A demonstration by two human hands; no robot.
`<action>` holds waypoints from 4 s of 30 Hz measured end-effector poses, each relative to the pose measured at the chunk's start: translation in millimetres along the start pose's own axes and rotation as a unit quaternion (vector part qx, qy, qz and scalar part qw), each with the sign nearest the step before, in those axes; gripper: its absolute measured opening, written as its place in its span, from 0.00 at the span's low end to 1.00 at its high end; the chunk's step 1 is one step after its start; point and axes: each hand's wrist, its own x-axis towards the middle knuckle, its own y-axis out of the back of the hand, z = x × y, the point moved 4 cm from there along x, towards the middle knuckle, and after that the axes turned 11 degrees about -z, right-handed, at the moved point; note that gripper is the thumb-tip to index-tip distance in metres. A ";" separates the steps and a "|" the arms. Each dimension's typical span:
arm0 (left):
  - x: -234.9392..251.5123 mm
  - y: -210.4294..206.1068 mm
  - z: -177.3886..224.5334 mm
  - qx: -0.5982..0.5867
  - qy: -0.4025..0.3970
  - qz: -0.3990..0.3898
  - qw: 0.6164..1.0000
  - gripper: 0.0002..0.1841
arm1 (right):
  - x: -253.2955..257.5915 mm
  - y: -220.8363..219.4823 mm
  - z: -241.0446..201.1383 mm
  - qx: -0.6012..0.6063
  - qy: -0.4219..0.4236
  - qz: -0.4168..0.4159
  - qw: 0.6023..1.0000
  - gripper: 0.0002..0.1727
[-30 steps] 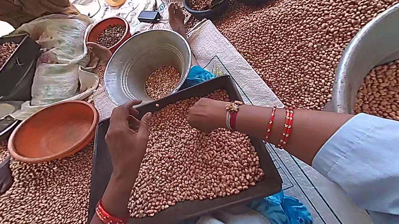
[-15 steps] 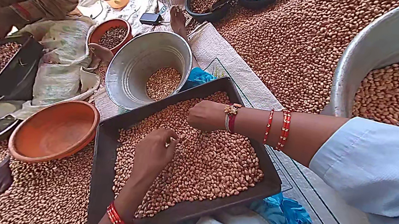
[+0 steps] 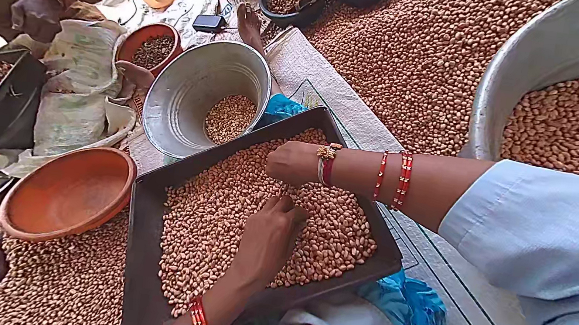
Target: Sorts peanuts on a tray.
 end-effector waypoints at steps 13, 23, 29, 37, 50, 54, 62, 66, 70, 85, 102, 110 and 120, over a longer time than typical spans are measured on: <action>-56.4 90.7 -78.2 -0.116 0.136 0.212 0.961 0.14 | -53.4 89.6 36.0 0.180 0.024 0.385 0.905 0.06; -71.1 -10.7 -24.6 -0.011 0.070 -0.048 0.996 0.05 | -30.0 27.5 4.1 -0.015 0.007 -0.069 0.997 0.04; -69.6 -10.5 -28.3 -0.020 0.094 -0.097 0.991 0.05 | -24.4 0.8 -14.9 -0.028 -0.030 -0.136 0.990 0.07; -76.3 67.6 -61.2 -0.123 0.120 0.094 0.981 0.19 | -15.7 -12.6 -23.3 -0.053 -0.003 -0.132 0.990 0.08; -64.1 31.9 -76.0 -0.062 0.219 -0.043 0.973 0.29 | -17.4 -10.3 -30.0 -0.075 0.011 -0.134 0.988 0.04; -78.3 23.0 -59.4 -0.078 0.112 -0.019 0.991 0.09 | -18.9 -11.2 -29.4 -0.070 0.008 -0.143 0.987 0.04; -76.5 -14.2 -29.3 -0.013 0.044 -0.074 0.996 0.04 | -45.2 59.9 1.3 0.042 0.007 0.223 0.974 0.06; -74.4 -15.7 -30.5 -0.024 0.044 -0.101 0.994 0.04 | -58.4 84.5 13.9 0.116 0.017 0.345 0.931 0.07; -78.4 31.6 -58.8 -0.077 0.096 0.071 0.990 0.09 | -38.2 44.8 -6.9 0.000 0.095 0.130 0.987 0.06; -79.2 -7.6 -32.9 -0.102 0.110 -0.172 0.973 0.08 | -27.8 -11.1 -71.8 -0.024 0.159 -0.130 0.978 0.12; -91.3 7.5 -32.8 -0.183 0.225 -0.216 0.933 0.27 | -26.6 -28.1 -81.7 -0.047 0.195 -0.177 0.964 0.12; -57.6 36.0 -70.5 -0.006 0.222 0.000 0.975 0.08 | -34.9 5.1 -51.9 -0.054 0.109 -0.146 0.982 0.07; -38.0 19.8 -76.4 -0.001 0.249 -0.118 0.961 0.09 | -38.6 56.9 10.5 0.060 0.012 0.230 0.971 0.07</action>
